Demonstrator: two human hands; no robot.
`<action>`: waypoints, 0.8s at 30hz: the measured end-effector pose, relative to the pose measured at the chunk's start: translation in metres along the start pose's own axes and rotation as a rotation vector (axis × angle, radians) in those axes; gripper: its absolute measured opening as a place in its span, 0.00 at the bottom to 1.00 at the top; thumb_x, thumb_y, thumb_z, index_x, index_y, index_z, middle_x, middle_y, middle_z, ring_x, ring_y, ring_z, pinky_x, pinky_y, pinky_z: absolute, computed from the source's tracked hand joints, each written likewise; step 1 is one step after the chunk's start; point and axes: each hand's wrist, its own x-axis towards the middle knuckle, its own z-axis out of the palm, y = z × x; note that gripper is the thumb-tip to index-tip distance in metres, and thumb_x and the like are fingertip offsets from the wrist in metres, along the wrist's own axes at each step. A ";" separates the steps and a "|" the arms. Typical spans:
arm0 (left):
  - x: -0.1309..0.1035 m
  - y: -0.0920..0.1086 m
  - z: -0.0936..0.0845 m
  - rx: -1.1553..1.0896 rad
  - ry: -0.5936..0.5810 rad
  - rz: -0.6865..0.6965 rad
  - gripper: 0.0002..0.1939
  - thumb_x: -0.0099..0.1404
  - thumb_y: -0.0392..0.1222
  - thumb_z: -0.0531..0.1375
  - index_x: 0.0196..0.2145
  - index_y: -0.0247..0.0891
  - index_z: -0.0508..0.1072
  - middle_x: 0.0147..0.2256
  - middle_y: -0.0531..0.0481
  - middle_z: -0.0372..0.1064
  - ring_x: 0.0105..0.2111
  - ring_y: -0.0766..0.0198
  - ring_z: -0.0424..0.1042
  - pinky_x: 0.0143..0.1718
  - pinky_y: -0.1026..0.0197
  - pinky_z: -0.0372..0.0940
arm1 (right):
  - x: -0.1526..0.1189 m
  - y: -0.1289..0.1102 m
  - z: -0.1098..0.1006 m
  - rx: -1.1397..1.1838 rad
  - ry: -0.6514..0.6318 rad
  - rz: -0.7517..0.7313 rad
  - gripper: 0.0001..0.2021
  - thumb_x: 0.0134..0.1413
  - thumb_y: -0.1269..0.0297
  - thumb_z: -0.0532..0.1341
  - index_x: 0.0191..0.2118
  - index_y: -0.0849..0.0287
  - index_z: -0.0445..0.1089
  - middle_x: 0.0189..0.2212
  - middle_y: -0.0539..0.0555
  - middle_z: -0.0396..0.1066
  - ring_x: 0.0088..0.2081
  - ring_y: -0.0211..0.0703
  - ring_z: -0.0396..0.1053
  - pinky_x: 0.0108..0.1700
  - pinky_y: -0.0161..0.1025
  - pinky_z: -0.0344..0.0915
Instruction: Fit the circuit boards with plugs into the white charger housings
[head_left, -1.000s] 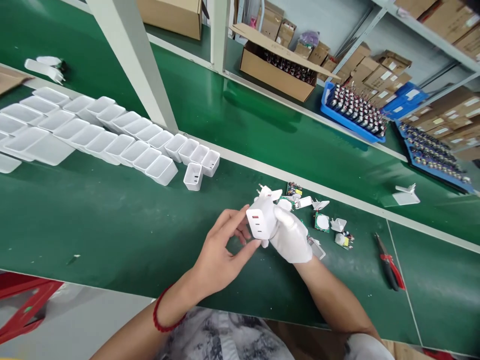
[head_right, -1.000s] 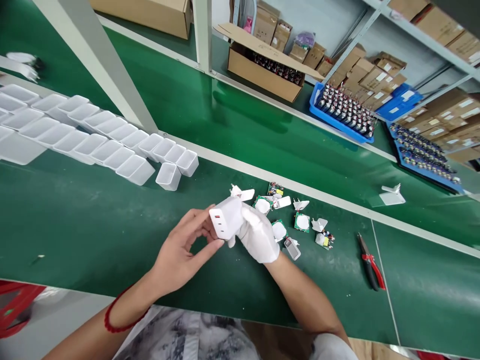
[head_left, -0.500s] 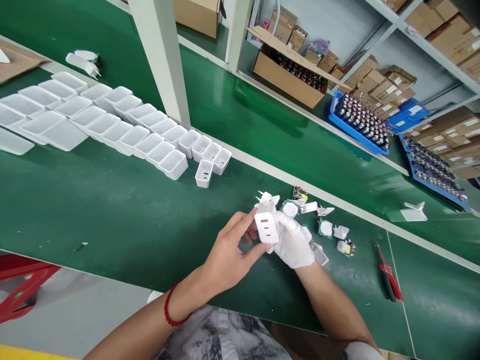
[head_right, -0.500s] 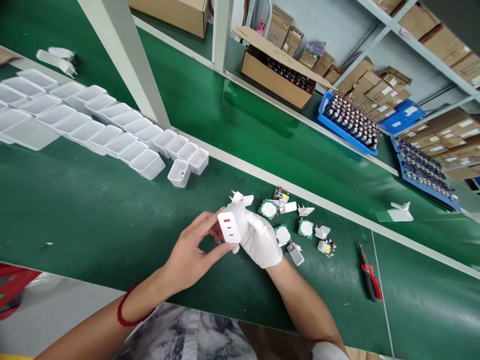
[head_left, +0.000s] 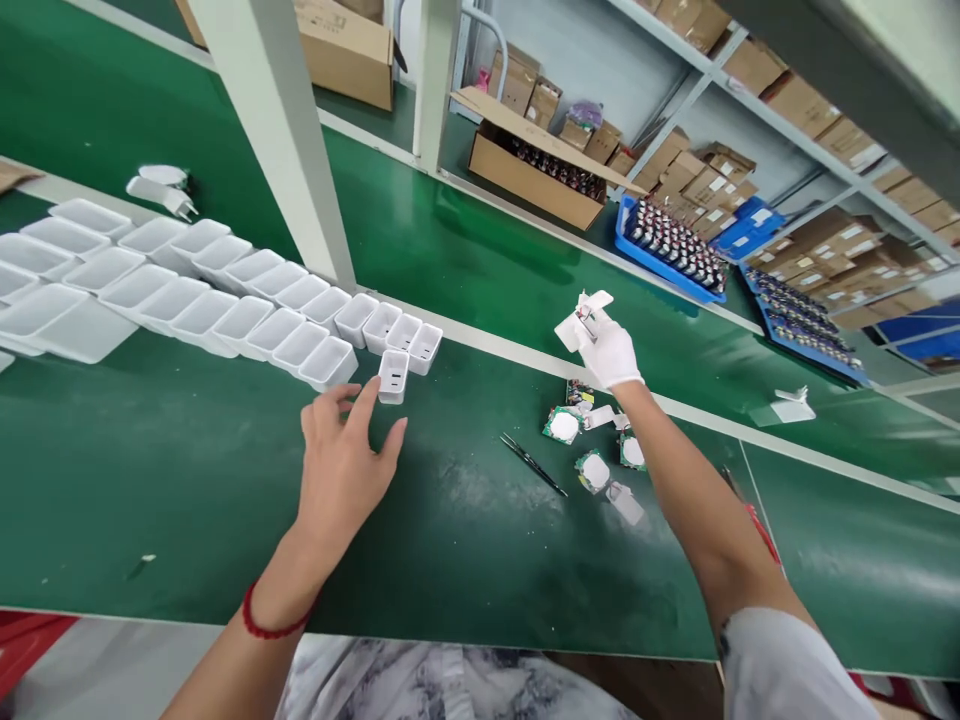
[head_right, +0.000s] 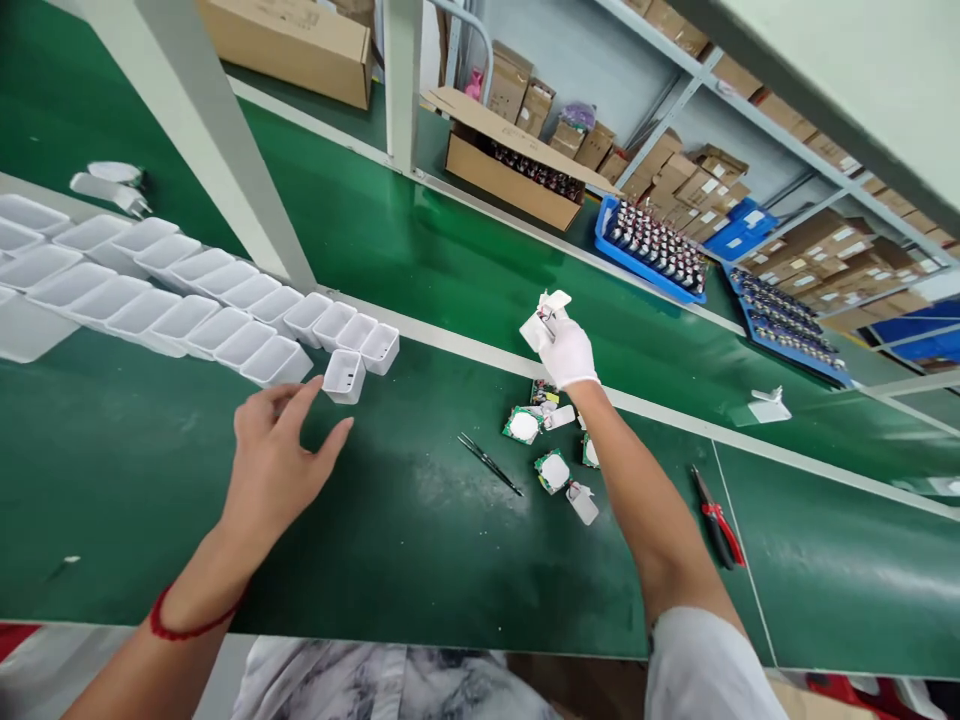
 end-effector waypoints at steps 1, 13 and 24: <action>0.003 -0.004 0.001 0.034 -0.020 0.009 0.24 0.67 0.46 0.56 0.57 0.30 0.67 0.50 0.29 0.62 0.47 0.42 0.66 0.43 0.41 0.68 | 0.014 0.007 0.006 -0.018 -0.002 0.027 0.27 0.58 0.63 0.54 0.62 0.68 0.61 0.45 0.67 0.74 0.45 0.59 0.73 0.48 0.48 0.67; 0.014 -0.003 0.004 0.027 -0.153 0.073 0.12 0.69 0.41 0.50 0.40 0.34 0.72 0.46 0.35 0.67 0.42 0.48 0.71 0.33 0.54 0.69 | 0.002 0.032 -0.011 -0.127 -0.062 0.037 0.32 0.56 0.56 0.60 0.64 0.65 0.59 0.56 0.69 0.64 0.51 0.61 0.69 0.52 0.50 0.66; -0.018 0.026 0.003 -0.186 -0.216 0.047 0.23 0.65 0.46 0.58 0.55 0.36 0.65 0.50 0.35 0.62 0.48 0.48 0.68 0.39 0.51 0.72 | -0.129 0.025 -0.003 -0.371 -0.166 -0.558 0.29 0.50 0.57 0.67 0.56 0.66 0.68 0.51 0.70 0.70 0.57 0.66 0.62 0.61 0.64 0.52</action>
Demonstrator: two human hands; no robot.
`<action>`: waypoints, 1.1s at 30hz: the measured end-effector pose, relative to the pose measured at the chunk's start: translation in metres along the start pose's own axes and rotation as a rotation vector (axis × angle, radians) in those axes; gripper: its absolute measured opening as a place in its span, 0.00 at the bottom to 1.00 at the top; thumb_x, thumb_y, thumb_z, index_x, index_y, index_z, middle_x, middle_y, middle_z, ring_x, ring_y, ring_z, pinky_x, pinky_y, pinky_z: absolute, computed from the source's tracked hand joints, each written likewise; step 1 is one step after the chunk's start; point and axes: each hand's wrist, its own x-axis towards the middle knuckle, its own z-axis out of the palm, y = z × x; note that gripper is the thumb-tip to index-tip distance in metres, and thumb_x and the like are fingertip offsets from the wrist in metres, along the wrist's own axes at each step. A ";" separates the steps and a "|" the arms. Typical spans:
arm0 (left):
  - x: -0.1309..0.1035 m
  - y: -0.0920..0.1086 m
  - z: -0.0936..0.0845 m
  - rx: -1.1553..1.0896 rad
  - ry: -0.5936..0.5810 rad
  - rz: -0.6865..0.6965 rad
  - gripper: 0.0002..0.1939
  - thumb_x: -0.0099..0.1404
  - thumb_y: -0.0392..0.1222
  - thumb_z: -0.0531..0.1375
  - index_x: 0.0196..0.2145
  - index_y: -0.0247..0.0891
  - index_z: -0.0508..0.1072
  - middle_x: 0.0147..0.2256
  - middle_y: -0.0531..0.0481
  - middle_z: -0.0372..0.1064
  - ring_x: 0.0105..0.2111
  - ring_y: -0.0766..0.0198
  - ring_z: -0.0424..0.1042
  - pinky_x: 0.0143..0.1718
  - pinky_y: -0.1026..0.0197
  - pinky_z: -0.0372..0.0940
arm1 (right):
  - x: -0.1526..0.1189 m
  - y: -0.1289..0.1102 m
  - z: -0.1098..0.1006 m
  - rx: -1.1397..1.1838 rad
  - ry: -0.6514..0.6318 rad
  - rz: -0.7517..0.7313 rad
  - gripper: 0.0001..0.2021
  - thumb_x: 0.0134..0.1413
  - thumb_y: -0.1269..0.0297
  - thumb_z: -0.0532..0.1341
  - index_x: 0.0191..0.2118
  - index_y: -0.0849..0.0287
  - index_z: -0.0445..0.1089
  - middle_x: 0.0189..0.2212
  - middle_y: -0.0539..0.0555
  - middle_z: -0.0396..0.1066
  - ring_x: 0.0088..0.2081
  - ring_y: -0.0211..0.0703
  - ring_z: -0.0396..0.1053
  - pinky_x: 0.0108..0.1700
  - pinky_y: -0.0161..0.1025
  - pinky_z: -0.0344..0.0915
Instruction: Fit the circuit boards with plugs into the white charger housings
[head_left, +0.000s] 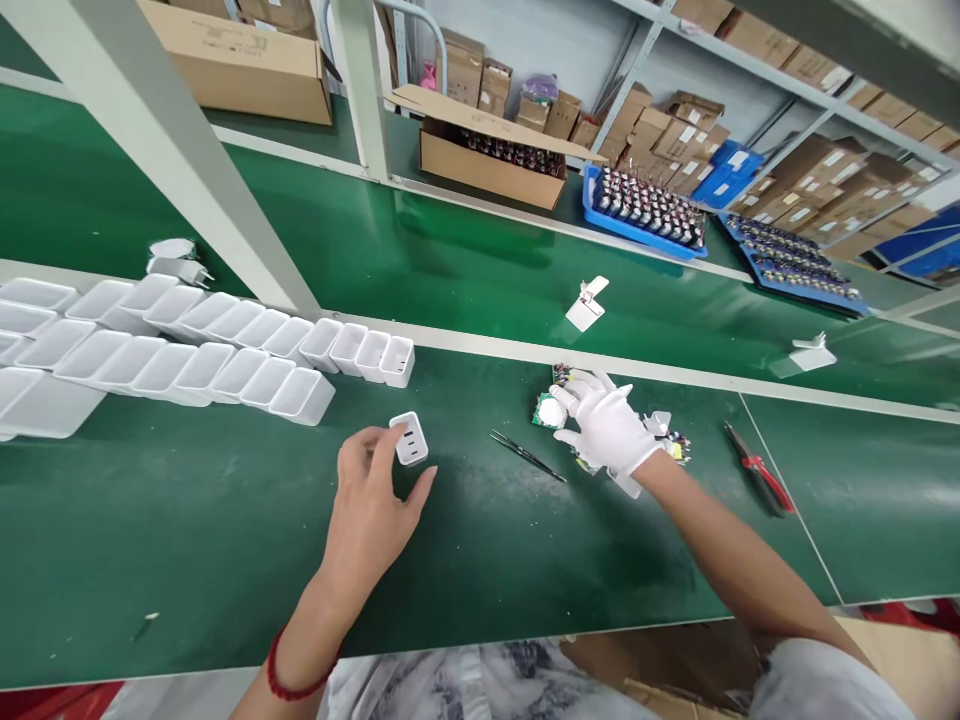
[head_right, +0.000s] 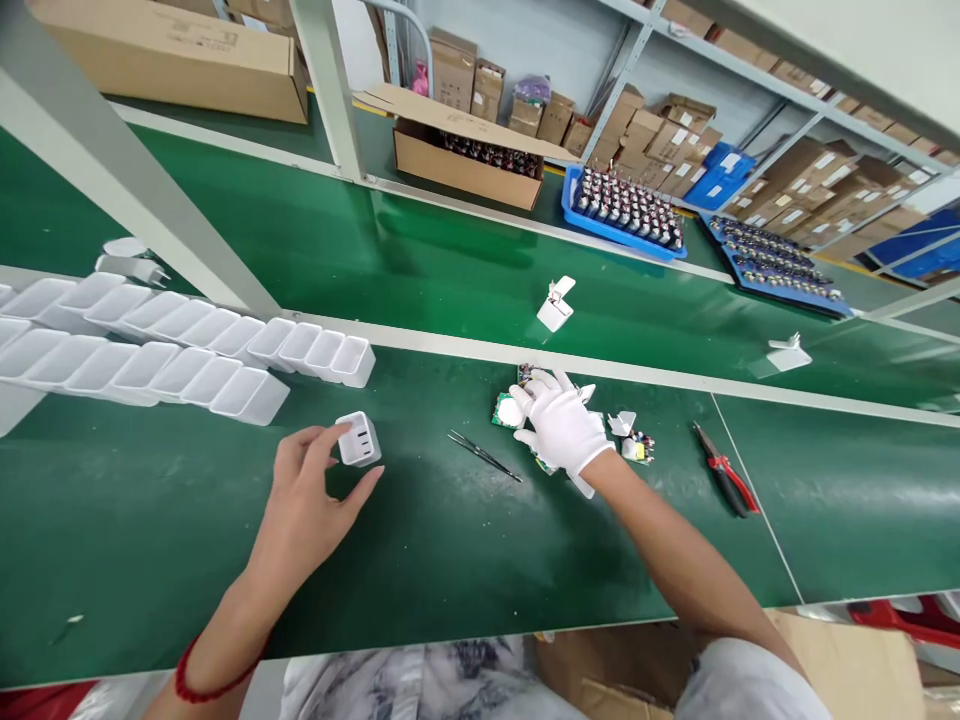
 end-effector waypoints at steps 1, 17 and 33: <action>0.001 -0.001 0.002 -0.040 -0.017 -0.040 0.28 0.65 0.47 0.58 0.60 0.36 0.60 0.54 0.33 0.60 0.52 0.45 0.67 0.43 0.47 0.71 | 0.000 0.000 0.003 0.005 0.027 -0.010 0.27 0.51 0.59 0.66 0.56 0.66 0.69 0.51 0.69 0.70 0.58 0.66 0.61 0.61 0.65 0.51; -0.003 0.044 -0.002 -0.526 -0.165 0.007 0.25 0.59 0.39 0.65 0.52 0.46 0.64 0.51 0.44 0.61 0.51 0.54 0.69 0.48 0.52 0.72 | -0.008 -0.049 -0.053 0.861 0.526 -0.322 0.32 0.44 0.58 0.70 0.56 0.49 0.61 0.37 0.52 0.70 0.37 0.48 0.71 0.40 0.49 0.67; -0.003 0.053 0.011 -0.639 -0.269 0.168 0.30 0.63 0.32 0.61 0.59 0.50 0.60 0.56 0.42 0.60 0.56 0.52 0.66 0.49 0.54 0.73 | -0.026 -0.061 -0.080 0.434 0.494 -0.291 0.09 0.52 0.62 0.62 0.40 0.57 0.68 0.29 0.51 0.73 0.35 0.45 0.70 0.44 0.47 0.61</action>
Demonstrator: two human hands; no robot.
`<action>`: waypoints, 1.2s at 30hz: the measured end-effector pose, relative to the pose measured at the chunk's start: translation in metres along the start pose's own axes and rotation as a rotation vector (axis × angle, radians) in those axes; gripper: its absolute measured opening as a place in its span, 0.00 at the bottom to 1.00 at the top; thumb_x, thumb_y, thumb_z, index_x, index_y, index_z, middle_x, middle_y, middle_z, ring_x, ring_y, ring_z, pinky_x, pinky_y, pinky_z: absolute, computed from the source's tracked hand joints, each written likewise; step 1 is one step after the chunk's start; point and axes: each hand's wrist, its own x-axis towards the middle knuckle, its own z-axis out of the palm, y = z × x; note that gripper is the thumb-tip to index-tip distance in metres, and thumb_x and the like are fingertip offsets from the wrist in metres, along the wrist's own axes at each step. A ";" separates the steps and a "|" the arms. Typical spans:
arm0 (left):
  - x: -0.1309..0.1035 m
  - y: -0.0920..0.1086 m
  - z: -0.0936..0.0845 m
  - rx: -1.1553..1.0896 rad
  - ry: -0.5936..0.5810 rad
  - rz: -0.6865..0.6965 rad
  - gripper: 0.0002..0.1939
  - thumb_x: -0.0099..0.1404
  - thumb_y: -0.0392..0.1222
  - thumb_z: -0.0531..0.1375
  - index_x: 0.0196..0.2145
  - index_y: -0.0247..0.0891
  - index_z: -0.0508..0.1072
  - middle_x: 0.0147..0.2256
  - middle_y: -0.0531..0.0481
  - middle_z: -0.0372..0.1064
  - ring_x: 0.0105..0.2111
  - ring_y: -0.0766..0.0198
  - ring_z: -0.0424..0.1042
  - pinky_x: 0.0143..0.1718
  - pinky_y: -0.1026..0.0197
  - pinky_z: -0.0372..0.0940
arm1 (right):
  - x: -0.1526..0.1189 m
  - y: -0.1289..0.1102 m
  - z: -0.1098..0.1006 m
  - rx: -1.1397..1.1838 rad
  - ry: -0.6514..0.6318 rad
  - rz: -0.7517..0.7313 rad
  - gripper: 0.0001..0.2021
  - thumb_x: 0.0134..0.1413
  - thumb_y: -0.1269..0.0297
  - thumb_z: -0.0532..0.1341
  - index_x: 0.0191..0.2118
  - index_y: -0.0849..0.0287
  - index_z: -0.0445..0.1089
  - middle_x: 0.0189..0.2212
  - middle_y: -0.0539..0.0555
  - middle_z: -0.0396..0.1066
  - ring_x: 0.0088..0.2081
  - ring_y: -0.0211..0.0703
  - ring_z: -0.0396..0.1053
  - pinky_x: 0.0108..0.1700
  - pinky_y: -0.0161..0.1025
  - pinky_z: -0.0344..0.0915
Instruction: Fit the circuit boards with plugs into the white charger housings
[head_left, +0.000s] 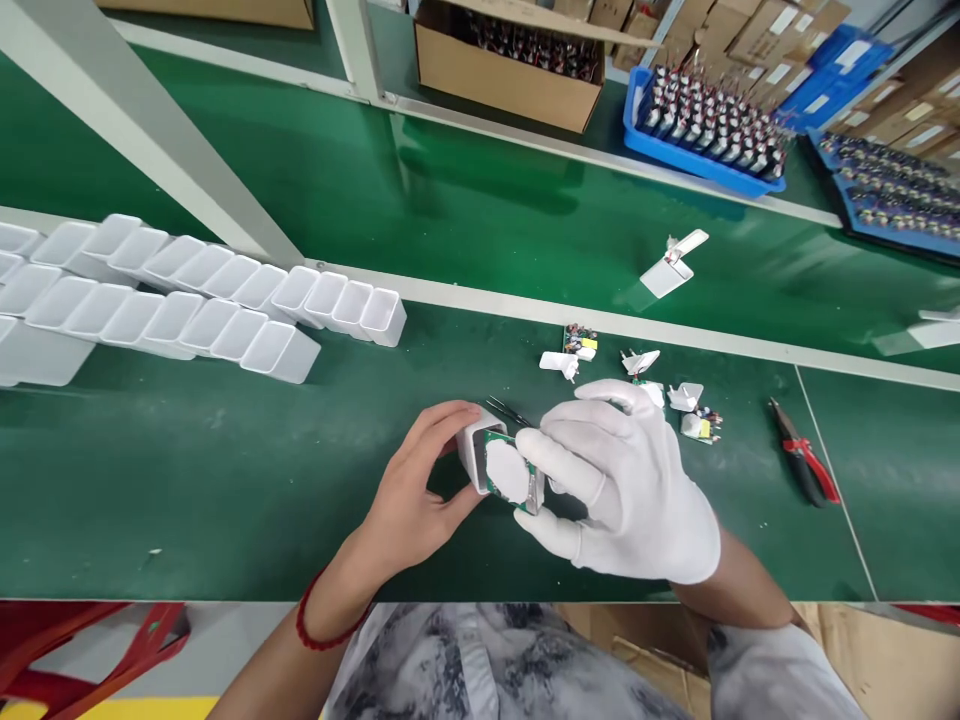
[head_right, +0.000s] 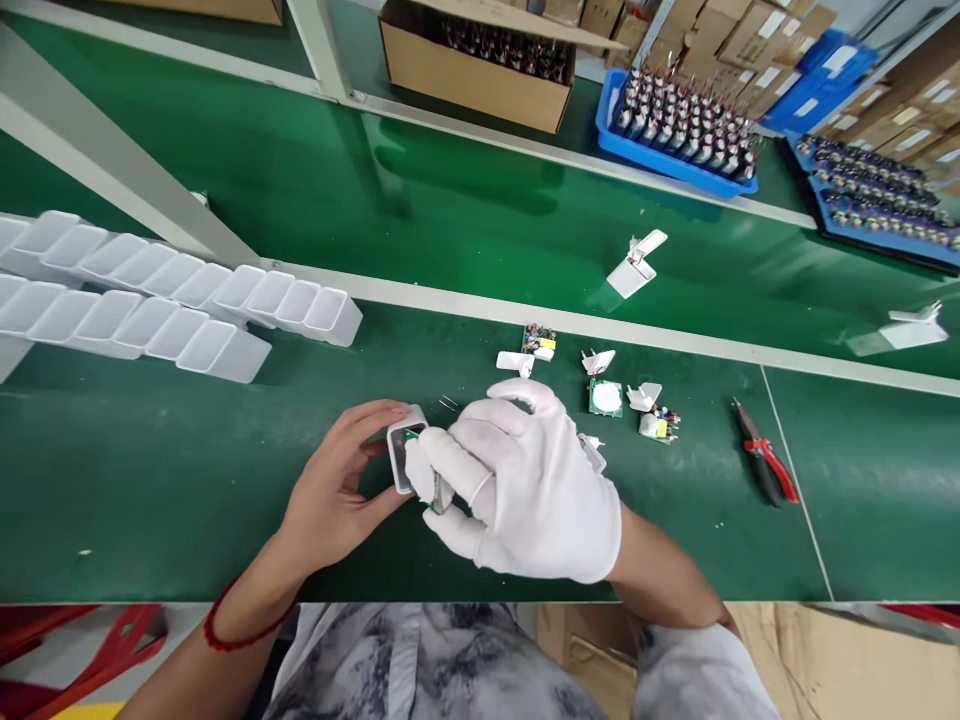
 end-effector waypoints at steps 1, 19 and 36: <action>0.000 0.000 0.000 -0.003 -0.001 0.000 0.29 0.63 0.32 0.62 0.59 0.49 0.60 0.56 0.42 0.60 0.56 0.52 0.66 0.49 0.55 0.73 | 0.000 0.001 0.000 -0.008 -0.003 -0.006 0.09 0.53 0.61 0.62 0.40 0.57 0.68 0.29 0.51 0.74 0.35 0.45 0.70 0.44 0.47 0.61; 0.000 -0.001 0.003 0.116 -0.024 -0.020 0.31 0.62 0.31 0.62 0.59 0.51 0.61 0.56 0.46 0.62 0.55 0.55 0.67 0.54 0.55 0.70 | 0.002 0.002 0.005 -0.041 -0.145 -0.011 0.08 0.59 0.59 0.58 0.37 0.57 0.70 0.25 0.49 0.68 0.30 0.41 0.64 0.40 0.46 0.57; 0.004 0.000 0.020 -0.212 0.133 -0.127 0.26 0.59 0.39 0.67 0.54 0.45 0.65 0.51 0.44 0.62 0.50 0.54 0.71 0.45 0.57 0.75 | -0.008 -0.001 0.013 0.095 0.126 0.135 0.40 0.52 0.39 0.62 0.65 0.57 0.56 0.54 0.64 0.62 0.57 0.60 0.63 0.57 0.58 0.62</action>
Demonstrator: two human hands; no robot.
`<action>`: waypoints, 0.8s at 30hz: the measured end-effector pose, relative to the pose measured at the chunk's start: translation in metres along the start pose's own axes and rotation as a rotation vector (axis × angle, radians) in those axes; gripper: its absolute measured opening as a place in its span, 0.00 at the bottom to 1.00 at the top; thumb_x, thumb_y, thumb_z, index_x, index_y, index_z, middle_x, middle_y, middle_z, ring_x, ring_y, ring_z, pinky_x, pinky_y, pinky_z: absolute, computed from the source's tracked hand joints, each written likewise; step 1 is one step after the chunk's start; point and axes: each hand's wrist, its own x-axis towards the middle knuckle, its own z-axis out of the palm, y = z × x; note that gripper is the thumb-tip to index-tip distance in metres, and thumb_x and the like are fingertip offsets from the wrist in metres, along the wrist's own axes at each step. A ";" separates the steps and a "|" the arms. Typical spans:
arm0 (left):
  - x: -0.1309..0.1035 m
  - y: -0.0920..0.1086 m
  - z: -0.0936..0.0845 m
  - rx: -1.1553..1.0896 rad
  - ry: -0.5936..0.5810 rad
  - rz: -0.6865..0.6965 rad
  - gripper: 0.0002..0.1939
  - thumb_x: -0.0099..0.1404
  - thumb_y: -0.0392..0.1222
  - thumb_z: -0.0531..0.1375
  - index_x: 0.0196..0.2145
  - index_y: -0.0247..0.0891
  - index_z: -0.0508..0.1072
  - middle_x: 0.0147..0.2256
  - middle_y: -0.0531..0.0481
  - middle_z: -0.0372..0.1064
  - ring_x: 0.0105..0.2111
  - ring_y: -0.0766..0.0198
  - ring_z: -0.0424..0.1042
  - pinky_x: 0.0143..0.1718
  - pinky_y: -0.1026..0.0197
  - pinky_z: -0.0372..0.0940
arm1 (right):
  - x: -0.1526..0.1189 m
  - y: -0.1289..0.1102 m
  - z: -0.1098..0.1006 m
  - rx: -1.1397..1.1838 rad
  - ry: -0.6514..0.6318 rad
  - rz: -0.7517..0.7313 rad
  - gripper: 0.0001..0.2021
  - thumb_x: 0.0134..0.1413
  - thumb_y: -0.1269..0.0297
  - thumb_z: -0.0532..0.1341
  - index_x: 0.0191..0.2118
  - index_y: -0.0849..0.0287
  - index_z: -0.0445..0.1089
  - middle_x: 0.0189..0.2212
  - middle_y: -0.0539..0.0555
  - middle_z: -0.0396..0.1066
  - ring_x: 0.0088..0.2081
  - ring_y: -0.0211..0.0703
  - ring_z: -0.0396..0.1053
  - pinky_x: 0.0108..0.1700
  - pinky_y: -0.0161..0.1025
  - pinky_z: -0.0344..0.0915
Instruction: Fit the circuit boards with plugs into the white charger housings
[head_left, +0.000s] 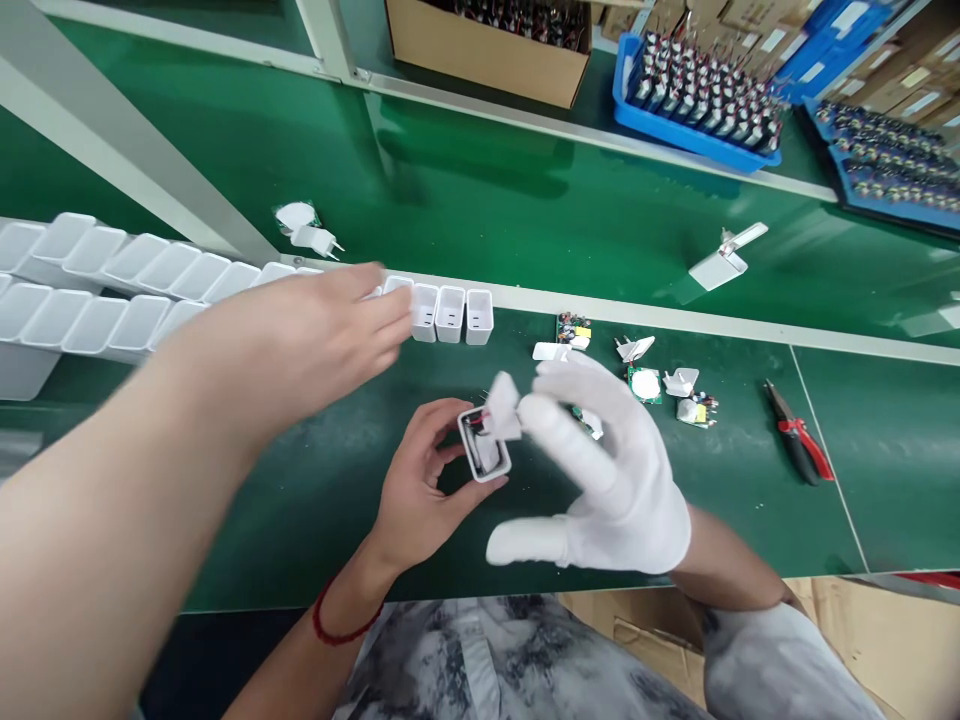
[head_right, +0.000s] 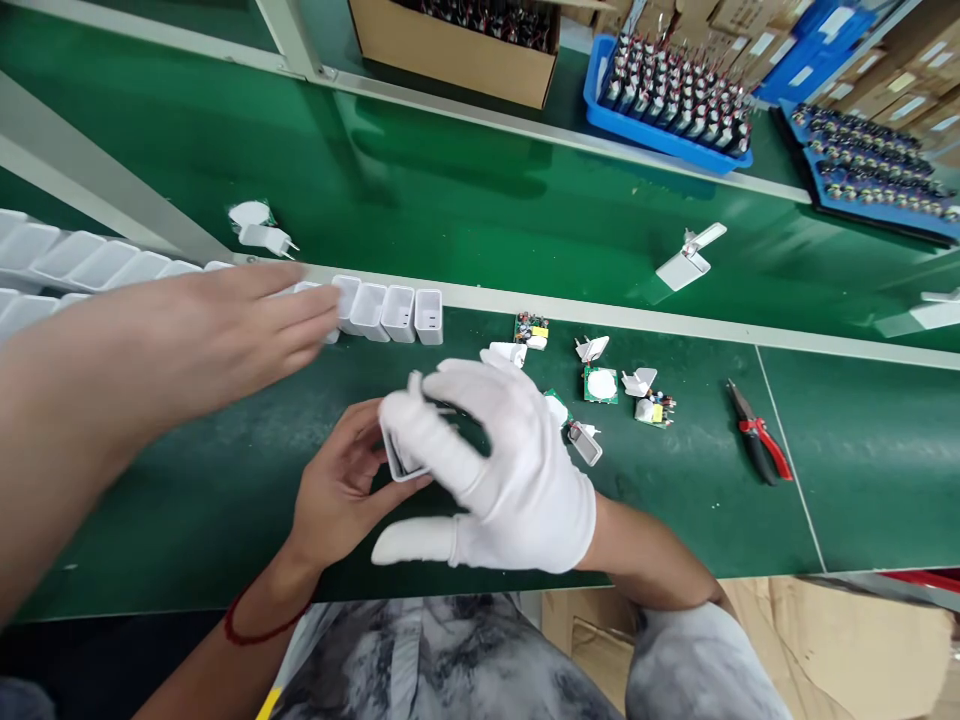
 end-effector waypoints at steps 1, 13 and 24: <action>0.000 -0.001 0.003 -0.083 0.047 -0.023 0.26 0.58 0.40 0.67 0.53 0.45 0.65 0.50 0.44 0.62 0.49 0.56 0.72 0.44 0.58 0.75 | -0.002 0.003 0.002 0.068 0.012 0.103 0.42 0.52 0.40 0.63 0.66 0.58 0.52 0.54 0.65 0.61 0.56 0.59 0.64 0.55 0.56 0.64; -0.009 -0.007 0.010 0.195 0.232 0.207 0.32 0.57 0.32 0.67 0.57 0.43 0.63 0.53 0.41 0.64 0.53 0.54 0.70 0.53 0.51 0.70 | -0.011 -0.005 0.068 1.203 -0.273 0.681 0.30 0.61 0.48 0.58 0.66 0.49 0.56 0.48 0.54 0.71 0.40 0.43 0.70 0.50 0.45 0.69; -0.006 -0.002 0.015 0.398 0.319 0.312 0.29 0.57 0.31 0.66 0.55 0.38 0.66 0.50 0.40 0.69 0.49 0.55 0.73 0.50 0.56 0.73 | -0.016 -0.018 0.080 1.435 -0.001 0.884 0.28 0.53 0.48 0.66 0.59 0.48 0.68 0.43 0.53 0.75 0.32 0.41 0.69 0.40 0.43 0.70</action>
